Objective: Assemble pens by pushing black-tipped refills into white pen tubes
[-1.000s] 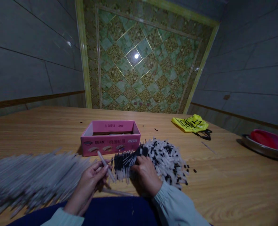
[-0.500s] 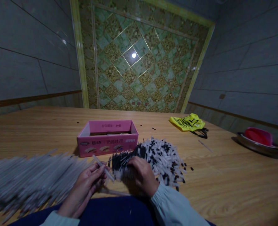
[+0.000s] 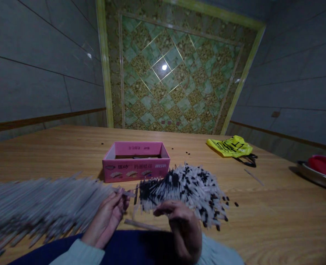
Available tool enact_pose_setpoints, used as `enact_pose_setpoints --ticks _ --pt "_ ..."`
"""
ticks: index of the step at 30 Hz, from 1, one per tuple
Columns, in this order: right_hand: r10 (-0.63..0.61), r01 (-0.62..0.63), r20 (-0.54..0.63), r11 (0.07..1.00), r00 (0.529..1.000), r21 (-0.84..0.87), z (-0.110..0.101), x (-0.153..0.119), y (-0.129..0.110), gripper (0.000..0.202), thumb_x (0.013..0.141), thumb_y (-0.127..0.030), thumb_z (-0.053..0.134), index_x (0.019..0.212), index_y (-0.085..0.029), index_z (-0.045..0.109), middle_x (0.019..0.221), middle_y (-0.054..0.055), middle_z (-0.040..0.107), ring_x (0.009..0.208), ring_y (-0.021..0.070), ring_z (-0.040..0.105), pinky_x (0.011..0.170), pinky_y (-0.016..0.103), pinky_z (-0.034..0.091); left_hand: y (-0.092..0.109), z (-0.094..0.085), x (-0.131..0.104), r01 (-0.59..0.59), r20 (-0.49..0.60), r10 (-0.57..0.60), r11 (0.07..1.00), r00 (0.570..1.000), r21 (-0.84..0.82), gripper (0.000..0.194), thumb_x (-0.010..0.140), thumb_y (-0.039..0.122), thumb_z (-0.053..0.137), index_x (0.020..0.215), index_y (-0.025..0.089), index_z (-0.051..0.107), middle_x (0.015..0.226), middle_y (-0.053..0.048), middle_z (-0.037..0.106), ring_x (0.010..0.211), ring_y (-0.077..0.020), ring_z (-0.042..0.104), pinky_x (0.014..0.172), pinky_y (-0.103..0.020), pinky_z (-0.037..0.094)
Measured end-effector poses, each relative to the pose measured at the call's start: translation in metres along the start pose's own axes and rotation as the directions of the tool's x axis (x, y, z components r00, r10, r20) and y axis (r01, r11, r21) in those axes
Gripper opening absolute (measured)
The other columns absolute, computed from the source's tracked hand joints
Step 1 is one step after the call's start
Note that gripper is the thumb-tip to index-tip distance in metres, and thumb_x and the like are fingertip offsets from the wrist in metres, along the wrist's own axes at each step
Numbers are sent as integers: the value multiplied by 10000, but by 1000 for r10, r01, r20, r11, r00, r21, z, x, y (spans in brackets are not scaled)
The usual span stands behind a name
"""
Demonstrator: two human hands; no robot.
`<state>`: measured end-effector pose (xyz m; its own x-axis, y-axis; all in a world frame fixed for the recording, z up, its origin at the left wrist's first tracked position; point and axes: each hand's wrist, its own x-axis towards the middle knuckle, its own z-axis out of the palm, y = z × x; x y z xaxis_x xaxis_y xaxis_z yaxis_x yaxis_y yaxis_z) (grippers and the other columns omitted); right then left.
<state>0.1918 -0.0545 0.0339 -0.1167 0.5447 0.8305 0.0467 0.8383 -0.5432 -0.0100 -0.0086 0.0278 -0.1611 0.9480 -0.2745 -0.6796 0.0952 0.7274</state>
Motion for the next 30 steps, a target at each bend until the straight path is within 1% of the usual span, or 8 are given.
enact_pose_setpoints --ticks 5,11,16,20,23,27,29,30 --pt "-50 53 68 998 996 -30 6 2 -11 167 922 -178 377 936 -295 496 931 61 684 865 197 648 713 359 521 0 2 0 16 -7 -16 1000 1000 -26 194 808 -22 443 770 114 575 648 -22 653 486 -69 619 455 -136 527" --pt "-28 31 66 999 997 -40 9 -6 -4 167 908 -164 402 946 -291 503 924 56 686 884 198 645 752 364 515 4 9 -10 81 32 -80 997 996 -14 183 824 1 438 773 121 566 666 -24 649 458 -54 592 436 -128 512" --pt "-21 29 144 998 989 -58 6 -3 -2 217 881 -119 432 975 -294 519 974 53 659 885 187 629 740 335 515 3 10 -15 135 99 -139 990 985 47 126 802 25 509 793 130 577 640 -6 633 465 -51 579 439 -129 493" --pt "-9 41 211 988 977 -150 5 6 -3 301 828 -62 485 1023 -272 575 1025 74 591 896 179 594 727 304 497 -3 7 -20 184 244 -210 975 947 128 69 748 98 633 797 130 596 665 -15 645 509 -76 599 462 -157 497" --pt "86 -45 180 975 980 -217 6 12 -1 225 826 -111 527 973 -248 627 1024 77 558 878 171 579 717 283 479 -6 5 -21 208 345 -262 960 901 188 93 729 171 676 779 140 603 672 -17 651 548 -97 615 493 -182 509" --pt "209 -184 46 931 977 -314 -8 27 8 166 863 -219 507 985 -203 619 940 74 607 864 173 578 727 272 458 -4 3 -13 162 180 -171 985 969 59 75 766 92 608 723 153 603 621 -7 647 521 -91 619 477 -165 509" --pt "302 -244 57 855 951 -458 -24 37 14 160 865 -250 503 929 -185 635 859 63 643 791 164 592 693 254 447 -1 3 -9 112 102 -111 994 989 -9 153 803 47 530 712 146 603 600 -10 642 500 -83 611 464 -157 509" --pt "372 -256 102 788 923 -559 -33 41 16 151 849 -257 524 885 -182 650 826 57 659 764 164 600 679 248 441 0 3 -8 95 80 -92 995 992 -31 181 814 33 500 710 139 603 594 -14 640 492 -80 607 457 -154 507"
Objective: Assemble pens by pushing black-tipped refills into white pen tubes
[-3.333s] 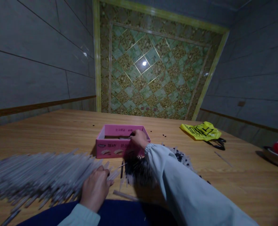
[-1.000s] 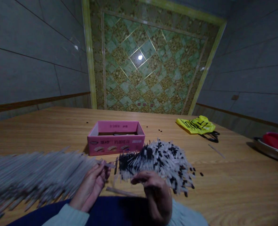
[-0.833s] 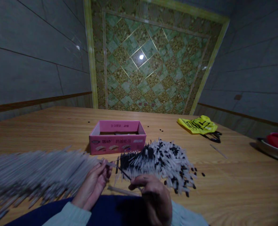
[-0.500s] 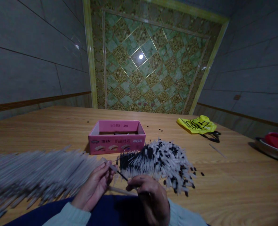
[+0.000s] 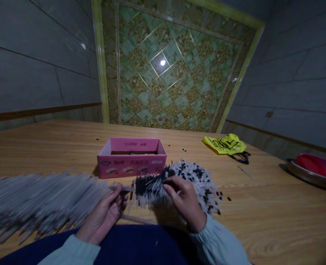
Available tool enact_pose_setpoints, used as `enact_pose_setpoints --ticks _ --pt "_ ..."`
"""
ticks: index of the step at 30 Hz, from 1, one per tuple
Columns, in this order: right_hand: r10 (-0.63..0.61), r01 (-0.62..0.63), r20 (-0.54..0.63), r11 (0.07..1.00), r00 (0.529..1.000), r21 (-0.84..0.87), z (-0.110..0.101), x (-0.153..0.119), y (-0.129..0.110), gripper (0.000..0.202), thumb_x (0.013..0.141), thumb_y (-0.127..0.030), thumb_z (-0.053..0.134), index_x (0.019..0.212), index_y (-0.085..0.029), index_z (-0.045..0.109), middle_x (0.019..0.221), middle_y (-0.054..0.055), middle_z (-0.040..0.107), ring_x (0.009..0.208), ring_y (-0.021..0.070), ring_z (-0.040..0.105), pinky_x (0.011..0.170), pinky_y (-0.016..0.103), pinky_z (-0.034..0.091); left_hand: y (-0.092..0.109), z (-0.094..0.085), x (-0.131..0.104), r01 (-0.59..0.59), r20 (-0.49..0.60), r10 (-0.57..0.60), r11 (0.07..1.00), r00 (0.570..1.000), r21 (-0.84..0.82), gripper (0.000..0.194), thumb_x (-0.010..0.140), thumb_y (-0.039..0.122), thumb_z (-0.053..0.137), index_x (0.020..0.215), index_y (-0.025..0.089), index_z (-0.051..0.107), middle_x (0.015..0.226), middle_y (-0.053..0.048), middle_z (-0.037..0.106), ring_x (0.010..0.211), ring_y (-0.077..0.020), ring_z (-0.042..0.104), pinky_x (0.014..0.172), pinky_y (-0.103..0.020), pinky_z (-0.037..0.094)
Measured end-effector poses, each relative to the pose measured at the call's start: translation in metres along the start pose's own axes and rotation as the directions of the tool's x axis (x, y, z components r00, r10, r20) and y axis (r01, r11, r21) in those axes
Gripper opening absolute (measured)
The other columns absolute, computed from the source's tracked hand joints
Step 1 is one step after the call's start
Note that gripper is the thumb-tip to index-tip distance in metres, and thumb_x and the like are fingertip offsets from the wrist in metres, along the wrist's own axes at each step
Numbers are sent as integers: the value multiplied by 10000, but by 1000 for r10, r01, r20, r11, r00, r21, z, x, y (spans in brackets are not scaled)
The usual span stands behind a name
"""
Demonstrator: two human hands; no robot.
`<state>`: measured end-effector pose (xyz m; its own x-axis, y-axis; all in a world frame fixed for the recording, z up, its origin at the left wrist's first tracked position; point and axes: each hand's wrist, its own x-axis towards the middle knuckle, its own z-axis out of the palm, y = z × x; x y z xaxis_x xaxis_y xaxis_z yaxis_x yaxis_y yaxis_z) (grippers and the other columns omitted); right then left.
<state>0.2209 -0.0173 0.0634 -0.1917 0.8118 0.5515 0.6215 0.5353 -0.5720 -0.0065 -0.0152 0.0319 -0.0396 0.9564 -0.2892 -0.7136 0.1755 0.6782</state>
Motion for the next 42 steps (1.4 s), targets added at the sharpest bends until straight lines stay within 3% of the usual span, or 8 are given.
enact_pose_setpoints --ticks 3,6,15,26,29,32,36,42 --pt "146 -15 297 916 944 -401 -20 7 14 91 741 -242 618 736 -184 689 726 61 687 710 200 632 624 257 431 3 1 0 -9 -14 9 1000 1000 -27 199 827 19 464 718 119 598 579 -22 627 471 -77 593 436 -151 502" --pt "303 70 440 753 845 -654 -31 6 17 95 656 -201 638 709 -188 716 721 97 704 732 272 661 600 292 441 3 1 -1 1 -6 -1 1000 1000 -26 173 829 31 470 730 111 587 569 -17 606 457 -76 582 417 -153 497" --pt "466 67 389 569 795 -820 -34 5 12 287 637 -18 548 842 -124 719 868 168 709 859 328 661 684 363 501 2 -5 1 14 10 -14 1000 1000 -11 109 817 51 502 776 104 587 652 -30 611 475 -75 577 406 -164 496" --pt "432 24 379 633 818 -774 -28 4 28 169 645 -107 617 791 -85 698 833 193 697 813 331 657 658 353 474 3 0 -4 16 12 -17 1000 1000 24 89 807 56 523 760 110 576 636 -17 607 457 -66 564 399 -160 483" --pt "308 -29 388 814 869 -581 -14 3 20 121 716 -195 586 794 -140 659 787 98 690 750 227 644 618 270 441 1 -1 -3 14 28 -15 998 999 54 67 782 70 568 748 127 573 602 3 596 463 -71 570 410 -160 485" --pt "214 -241 333 970 918 40 15 -5 4 68 725 -209 593 746 -146 608 659 15 623 618 137 587 533 204 397 -3 -2 -2 2 48 -7 994 999 105 72 732 106 647 743 133 581 620 1 613 495 -80 584 443 -168 497" --pt "316 -467 344 621 884 630 57 -21 -15 253 689 -361 673 756 -129 597 553 -31 546 442 87 502 436 192 375 -7 -4 -1 -27 73 11 976 997 218 172 671 183 725 746 133 578 608 -2 618 507 -94 586 444 -174 483" --pt "418 -492 348 312 839 813 75 -30 -16 417 587 -420 773 811 -92 644 550 -3 600 440 85 535 464 216 455 -9 -4 -2 -62 87 34 933 996 354 244 670 312 725 766 140 580 587 -8 631 494 -88 570 447 -163 448"
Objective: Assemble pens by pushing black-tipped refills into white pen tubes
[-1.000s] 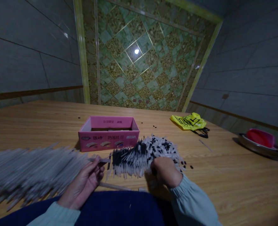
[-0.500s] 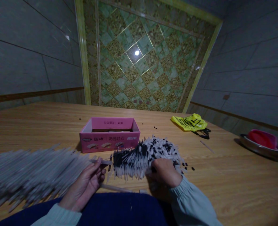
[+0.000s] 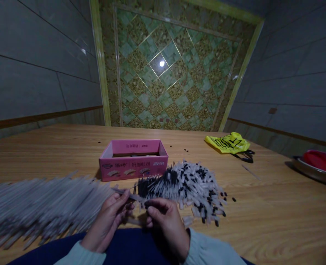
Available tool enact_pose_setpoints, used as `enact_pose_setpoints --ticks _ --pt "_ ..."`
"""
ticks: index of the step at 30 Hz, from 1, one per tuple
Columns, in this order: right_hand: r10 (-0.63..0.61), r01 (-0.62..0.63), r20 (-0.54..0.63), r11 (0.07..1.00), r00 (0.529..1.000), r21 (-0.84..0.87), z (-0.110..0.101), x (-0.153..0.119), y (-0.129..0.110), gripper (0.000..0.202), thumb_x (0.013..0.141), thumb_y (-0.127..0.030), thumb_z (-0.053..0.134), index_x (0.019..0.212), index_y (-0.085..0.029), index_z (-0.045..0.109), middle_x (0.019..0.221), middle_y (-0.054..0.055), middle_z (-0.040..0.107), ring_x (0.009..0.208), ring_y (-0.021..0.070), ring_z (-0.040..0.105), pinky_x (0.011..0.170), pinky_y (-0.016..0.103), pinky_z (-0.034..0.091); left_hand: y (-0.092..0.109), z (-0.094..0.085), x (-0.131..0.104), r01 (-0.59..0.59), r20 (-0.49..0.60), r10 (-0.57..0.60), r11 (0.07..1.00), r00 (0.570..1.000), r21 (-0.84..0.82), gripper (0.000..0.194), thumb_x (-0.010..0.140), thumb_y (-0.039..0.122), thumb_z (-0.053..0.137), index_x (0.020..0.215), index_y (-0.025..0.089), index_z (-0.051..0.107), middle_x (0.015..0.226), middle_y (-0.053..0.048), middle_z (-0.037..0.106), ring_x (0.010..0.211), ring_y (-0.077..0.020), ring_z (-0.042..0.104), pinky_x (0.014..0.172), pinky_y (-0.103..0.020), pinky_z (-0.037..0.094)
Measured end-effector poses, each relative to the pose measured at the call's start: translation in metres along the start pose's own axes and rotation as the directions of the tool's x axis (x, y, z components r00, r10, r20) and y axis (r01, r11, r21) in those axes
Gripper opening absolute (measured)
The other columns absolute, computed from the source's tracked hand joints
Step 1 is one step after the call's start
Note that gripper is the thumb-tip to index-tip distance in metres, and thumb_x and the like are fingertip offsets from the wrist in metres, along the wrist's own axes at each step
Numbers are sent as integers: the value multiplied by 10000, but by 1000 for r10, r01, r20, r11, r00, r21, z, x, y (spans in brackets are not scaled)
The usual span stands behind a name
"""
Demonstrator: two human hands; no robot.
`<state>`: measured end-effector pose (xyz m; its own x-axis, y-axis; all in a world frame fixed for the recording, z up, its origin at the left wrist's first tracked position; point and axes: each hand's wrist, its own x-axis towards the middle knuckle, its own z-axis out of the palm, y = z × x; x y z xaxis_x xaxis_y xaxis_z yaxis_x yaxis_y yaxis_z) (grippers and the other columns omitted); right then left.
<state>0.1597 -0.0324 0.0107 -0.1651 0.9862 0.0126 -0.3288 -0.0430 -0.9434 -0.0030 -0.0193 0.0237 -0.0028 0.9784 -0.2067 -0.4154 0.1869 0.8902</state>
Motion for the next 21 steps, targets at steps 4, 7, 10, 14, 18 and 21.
enact_pose_setpoints --ticks 4,7,10,14,18,21 --pt "12 -11 -20 996 1000 83 -1 1 -3 418 539 -380 815 793 -106 628 588 6 624 478 96 574 498 230 494 0 1 -1 -13 -7 13 999 1000 31 266 647 324 739 760 145 578 577 -12 640 504 -96 577 469 -169 449" --pt "10 -5 -40 993 999 115 1 0 -4 413 519 -364 827 761 -125 592 547 -28 584 445 90 558 462 222 485 1 4 -3 -15 5 15 999 1000 52 280 647 350 733 757 146 575 562 -9 638 496 -99 576 463 -172 439" --pt "11 -5 -54 994 998 109 2 0 -4 416 511 -359 830 739 -137 562 532 -45 557 439 95 555 444 223 483 2 7 -4 -25 -1 25 998 1000 57 316 614 360 752 772 146 581 568 -8 645 494 -105 582 461 -185 440" --pt "-8 11 -38 996 999 84 2 0 -2 407 524 -364 820 727 -144 543 539 -53 542 440 95 543 426 218 471 2 8 -4 -28 -1 29 997 1000 77 352 600 383 758 784 145 576 571 -9 647 500 -115 599 442 -184 426" --pt "-26 27 -38 1000 999 13 0 1 3 372 554 -358 799 734 -148 549 563 -49 549 458 102 546 439 226 471 0 8 -2 -65 -27 69 991 997 119 391 596 414 754 801 148 554 553 3 639 470 -104 585 411 -167 398" --pt "-78 73 -58 994 995 -77 -2 1 4 340 572 -352 783 733 -146 564 566 -34 562 459 104 535 438 216 446 -1 8 -2 -130 -40 139 978 990 165 395 596 412 753 808 150 547 578 -8 660 485 -115 595 442 -188 432"
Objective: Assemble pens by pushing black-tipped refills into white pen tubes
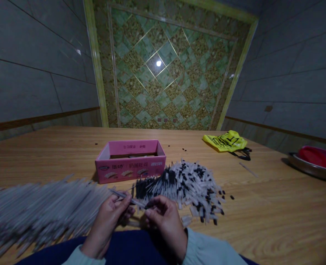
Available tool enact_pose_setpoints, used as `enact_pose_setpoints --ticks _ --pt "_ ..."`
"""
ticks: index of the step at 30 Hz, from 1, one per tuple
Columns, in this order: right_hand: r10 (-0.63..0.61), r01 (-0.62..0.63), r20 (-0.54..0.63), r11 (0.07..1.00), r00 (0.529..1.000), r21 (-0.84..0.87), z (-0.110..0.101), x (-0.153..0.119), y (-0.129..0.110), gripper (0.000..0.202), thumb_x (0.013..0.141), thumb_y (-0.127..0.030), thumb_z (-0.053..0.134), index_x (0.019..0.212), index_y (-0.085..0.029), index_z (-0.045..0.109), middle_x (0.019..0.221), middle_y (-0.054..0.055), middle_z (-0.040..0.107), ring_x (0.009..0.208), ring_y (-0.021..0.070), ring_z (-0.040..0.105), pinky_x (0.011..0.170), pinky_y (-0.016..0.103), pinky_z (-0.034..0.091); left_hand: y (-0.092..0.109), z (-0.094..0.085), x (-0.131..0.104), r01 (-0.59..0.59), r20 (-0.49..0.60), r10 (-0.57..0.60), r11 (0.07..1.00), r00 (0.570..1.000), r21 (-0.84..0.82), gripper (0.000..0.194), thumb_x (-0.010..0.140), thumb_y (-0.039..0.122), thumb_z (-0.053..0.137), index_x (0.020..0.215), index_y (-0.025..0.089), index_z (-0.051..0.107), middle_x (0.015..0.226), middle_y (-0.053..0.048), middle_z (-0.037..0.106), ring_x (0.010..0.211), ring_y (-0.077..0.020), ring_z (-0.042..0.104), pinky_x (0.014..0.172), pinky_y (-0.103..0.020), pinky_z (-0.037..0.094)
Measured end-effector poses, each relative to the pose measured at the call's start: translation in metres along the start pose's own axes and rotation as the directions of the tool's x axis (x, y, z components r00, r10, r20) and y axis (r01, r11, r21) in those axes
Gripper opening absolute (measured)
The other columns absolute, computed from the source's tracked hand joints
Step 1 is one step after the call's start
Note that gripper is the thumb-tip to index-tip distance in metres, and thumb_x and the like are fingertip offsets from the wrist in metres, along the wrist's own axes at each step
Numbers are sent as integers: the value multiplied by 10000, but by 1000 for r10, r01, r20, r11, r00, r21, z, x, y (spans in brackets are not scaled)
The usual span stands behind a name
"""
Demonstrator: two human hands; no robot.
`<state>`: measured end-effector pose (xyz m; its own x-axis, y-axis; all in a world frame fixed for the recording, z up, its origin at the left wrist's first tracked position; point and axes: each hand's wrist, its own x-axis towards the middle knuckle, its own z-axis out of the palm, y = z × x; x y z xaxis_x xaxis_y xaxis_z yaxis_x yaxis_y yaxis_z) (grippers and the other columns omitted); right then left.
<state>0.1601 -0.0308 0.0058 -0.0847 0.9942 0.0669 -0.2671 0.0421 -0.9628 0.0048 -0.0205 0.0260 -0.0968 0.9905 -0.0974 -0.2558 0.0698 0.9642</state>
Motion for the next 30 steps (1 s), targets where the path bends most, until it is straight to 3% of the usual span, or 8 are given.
enact_pose_setpoints --ticks 8,16,23,30 --pt "-15 12 -55 999 998 -49 0 2 -6 355 568 -397 778 726 -148 581 564 -34 556 452 97 531 420 190 410 2 3 -3 -47 -40 49 998 998 46 405 554 410 772 789 171 545 530 0 653 465 -140 601 428 -207 438" --pt "3 -2 12 998 1000 -58 -2 4 1 416 680 -536 659 676 -147 512 486 -40 527 388 76 489 391 177 398 4 3 -3 -82 1 82 995 997 62 419 534 420 780 770 175 536 548 -21 672 488 -157 616 433 -214 443" --pt "5 -6 -7 997 1000 -82 -2 4 1 321 651 -423 703 695 -148 545 527 -42 529 407 92 500 397 196 405 3 3 -2 -83 1 83 996 997 13 385 567 377 772 797 173 541 596 -8 680 513 -150 625 479 -224 467" --pt "-119 100 -63 966 991 -240 -5 1 -1 122 624 -207 691 723 -162 636 617 -11 597 573 132 540 519 216 431 4 5 -6 -45 -54 48 997 997 65 383 536 387 782 758 165 564 574 -23 680 499 -173 637 425 -219 438"
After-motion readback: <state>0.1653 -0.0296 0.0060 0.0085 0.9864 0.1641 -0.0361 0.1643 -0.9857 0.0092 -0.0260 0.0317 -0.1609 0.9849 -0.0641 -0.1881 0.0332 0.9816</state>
